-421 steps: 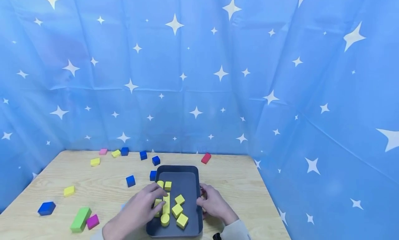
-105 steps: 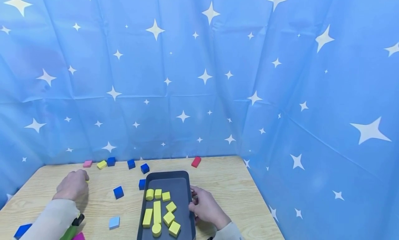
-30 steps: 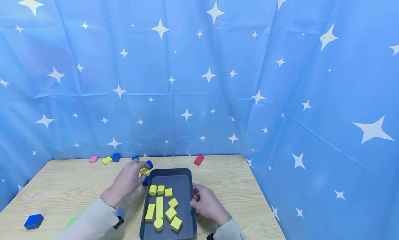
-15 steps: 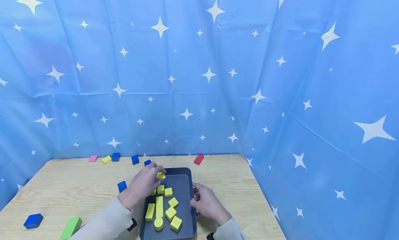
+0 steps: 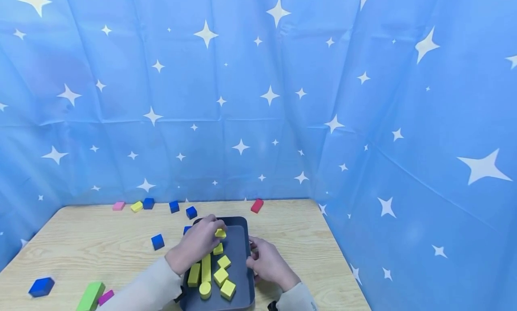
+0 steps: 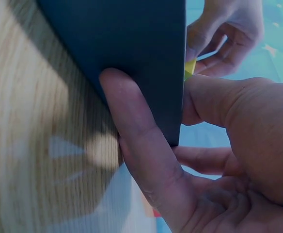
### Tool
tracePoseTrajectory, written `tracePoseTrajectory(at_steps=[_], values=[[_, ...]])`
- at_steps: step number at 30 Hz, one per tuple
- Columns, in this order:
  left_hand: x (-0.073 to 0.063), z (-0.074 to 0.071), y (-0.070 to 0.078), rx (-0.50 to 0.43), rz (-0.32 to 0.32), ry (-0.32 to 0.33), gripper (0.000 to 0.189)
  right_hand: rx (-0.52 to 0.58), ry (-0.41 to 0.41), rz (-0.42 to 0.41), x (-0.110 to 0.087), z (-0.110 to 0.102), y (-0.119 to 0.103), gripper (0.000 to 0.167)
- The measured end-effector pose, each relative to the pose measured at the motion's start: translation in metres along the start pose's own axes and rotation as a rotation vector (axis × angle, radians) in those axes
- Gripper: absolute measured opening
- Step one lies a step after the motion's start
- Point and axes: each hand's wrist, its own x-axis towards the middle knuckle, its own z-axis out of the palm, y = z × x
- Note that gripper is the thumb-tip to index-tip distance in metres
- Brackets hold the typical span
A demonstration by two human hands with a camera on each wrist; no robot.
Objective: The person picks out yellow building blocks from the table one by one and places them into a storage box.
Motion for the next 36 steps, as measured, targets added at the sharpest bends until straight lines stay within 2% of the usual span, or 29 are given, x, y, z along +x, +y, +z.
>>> tracePoseTrajectory(at_steps=[9, 19, 27, 36], values=[[0.004, 0.002, 0.015, -0.007, 0.007, -0.052, 0.024, -0.002, -0.006, -0.004, 0.0, -0.001, 0.001, 0.074], [0.007, 0.002, 0.018, 0.049, 0.006, -0.071, 0.027, 0.01, -0.008, -0.015, 0.001, 0.0, 0.002, 0.074], [0.006, -0.004, 0.013, 0.053, -0.012, -0.043, 0.024, -0.003, 0.001, -0.041, 0.0, 0.0, 0.001, 0.073], [0.001, -0.011, -0.003, 0.055, -0.058, -0.021, 0.021, -0.013, 0.017, -0.023, 0.0, 0.002, 0.001, 0.074]])
